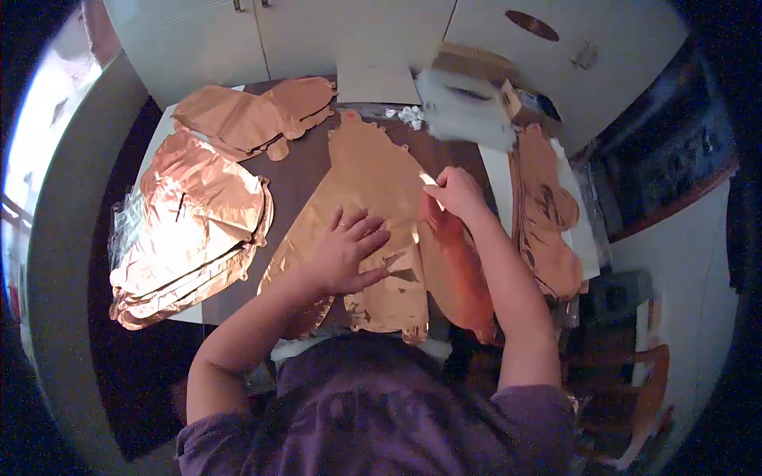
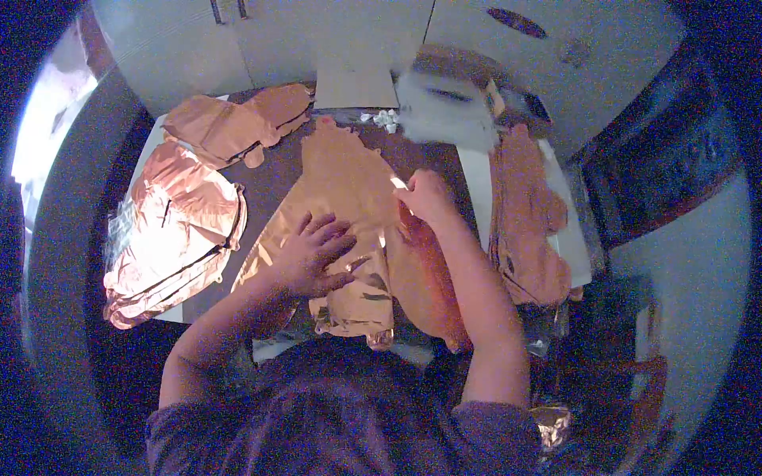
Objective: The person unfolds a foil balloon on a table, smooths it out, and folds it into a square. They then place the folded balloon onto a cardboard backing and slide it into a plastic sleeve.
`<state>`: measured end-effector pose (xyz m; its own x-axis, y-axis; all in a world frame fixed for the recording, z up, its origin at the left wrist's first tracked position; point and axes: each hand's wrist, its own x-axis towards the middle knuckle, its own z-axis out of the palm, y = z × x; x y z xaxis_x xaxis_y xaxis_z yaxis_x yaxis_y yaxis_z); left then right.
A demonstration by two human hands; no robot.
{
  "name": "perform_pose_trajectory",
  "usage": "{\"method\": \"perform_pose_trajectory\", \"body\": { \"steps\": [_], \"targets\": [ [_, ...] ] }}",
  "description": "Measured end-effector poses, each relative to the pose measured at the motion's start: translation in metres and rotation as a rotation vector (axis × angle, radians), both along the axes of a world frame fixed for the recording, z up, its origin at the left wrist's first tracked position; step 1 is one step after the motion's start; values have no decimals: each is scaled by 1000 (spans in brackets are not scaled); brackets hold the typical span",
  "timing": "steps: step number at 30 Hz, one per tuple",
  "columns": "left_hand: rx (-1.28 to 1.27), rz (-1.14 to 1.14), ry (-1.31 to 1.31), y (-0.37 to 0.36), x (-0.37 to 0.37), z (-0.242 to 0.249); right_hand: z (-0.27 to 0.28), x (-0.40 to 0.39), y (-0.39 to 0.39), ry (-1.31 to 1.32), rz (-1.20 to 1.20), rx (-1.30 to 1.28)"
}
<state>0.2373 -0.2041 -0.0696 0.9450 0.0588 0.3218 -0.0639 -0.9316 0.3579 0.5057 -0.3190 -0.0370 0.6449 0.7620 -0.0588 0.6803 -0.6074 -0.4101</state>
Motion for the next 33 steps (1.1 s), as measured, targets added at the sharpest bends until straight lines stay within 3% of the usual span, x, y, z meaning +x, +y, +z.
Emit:
{"method": "perform_pose_trajectory", "body": {
  "steps": [6,9,10,13,14,17,21,28,31,33],
  "targets": [
    [29,4,-15,0,-1,1,9,-30,5,-257,8,74],
    [21,3,-22,-2,-2,3,11,-52,2,221,143,420],
    [16,4,-27,-2,-2,4,5,-54,3,592,185,545],
    [1,-2,-39,-1,-1,-2,4,-37,-1,452,183,612],
    [-2,0,-31,-1,-2,-3,-6,-25,-1,202,164,488],
    [-3,1,-8,0,-1,-2,-4,-26,-1,-66,489,410],
    [-9,-6,16,0,-1,-2,-29,-27,-1,-330,578,303],
    [-23,-19,28,0,-2,4,-20,-35,1,-362,579,44],
    [-580,25,-91,5,-12,18,-15,-37,2,-350,575,0],
    [-226,119,9,31,-28,26,-15,-37,1,-347,583,10]
  ]
}}
